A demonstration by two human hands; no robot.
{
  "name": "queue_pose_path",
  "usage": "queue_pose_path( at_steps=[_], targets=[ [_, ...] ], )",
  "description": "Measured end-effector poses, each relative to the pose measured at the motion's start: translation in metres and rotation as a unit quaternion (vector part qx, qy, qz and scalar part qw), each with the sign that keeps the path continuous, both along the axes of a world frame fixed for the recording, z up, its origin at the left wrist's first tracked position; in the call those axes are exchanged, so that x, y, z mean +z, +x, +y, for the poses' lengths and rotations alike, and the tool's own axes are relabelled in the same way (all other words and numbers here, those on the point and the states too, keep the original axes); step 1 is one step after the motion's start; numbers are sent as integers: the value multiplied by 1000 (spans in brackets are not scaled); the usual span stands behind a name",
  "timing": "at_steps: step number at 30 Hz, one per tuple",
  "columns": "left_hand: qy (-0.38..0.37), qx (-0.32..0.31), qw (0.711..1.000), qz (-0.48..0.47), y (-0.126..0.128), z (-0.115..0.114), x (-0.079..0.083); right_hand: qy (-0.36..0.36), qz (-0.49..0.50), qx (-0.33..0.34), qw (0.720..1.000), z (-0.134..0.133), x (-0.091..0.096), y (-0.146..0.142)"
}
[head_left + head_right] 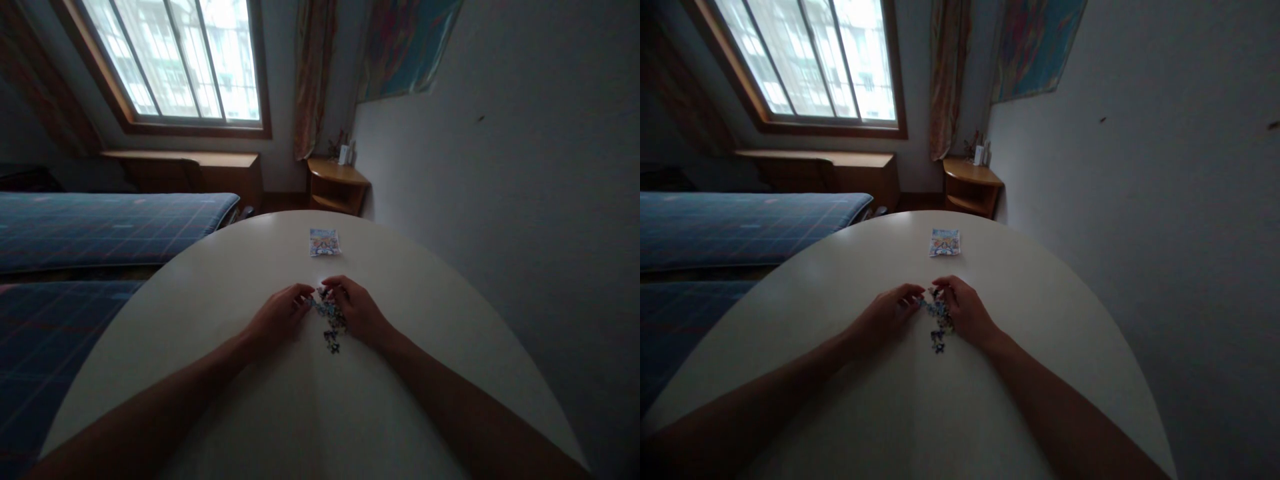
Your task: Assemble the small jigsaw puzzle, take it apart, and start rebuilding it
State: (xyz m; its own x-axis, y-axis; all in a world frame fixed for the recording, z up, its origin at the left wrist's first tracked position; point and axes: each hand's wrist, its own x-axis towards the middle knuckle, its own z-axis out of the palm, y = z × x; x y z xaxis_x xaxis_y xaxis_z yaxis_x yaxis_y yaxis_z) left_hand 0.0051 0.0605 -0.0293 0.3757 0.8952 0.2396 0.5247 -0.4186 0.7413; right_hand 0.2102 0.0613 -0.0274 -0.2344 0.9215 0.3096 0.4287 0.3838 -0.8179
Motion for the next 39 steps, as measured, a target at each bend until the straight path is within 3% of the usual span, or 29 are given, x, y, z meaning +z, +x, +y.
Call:
queue_pose_path(
  at_steps=[3, 7, 12, 15, 21, 26, 32, 35, 39],
  targets=[
    [-15, 34, 998, -51, -2, 5, 1, -18, -10, -12, 1000, 3, 4, 5],
    [-39, 67, 989, -125, -7, 10, 10, 39, -163, 10, 986, -5, 15, 13],
    [-96, 58, 980, -164, -9, 9, 21, 25, -278, 58, 959, -27, 8, 6],
    [-125, 24, 984, -123, -10, 6, 22, 59, -275, 85, 956, -32, 2, -4],
    [-51, 30, 998, 31, -22, 6, 22, 106, -244, 110, 958, -35, 6, -17],
    [-54, 16, 975, 214, -34, 1, 34, 97, -282, 95, 950, -40, 5, -25],
    [-76, -77, 960, 257, -39, -15, 52, 118, -228, 58, 965, -26, 3, -24],
    [-88, -72, 951, 286, -36, -18, 55, 120, -231, 39, 965, -19, 4, -20],
    [-76, -63, 950, 297, -32, -16, 47, 120, -232, 32, 965, -15, 5, -15]
  ],
)
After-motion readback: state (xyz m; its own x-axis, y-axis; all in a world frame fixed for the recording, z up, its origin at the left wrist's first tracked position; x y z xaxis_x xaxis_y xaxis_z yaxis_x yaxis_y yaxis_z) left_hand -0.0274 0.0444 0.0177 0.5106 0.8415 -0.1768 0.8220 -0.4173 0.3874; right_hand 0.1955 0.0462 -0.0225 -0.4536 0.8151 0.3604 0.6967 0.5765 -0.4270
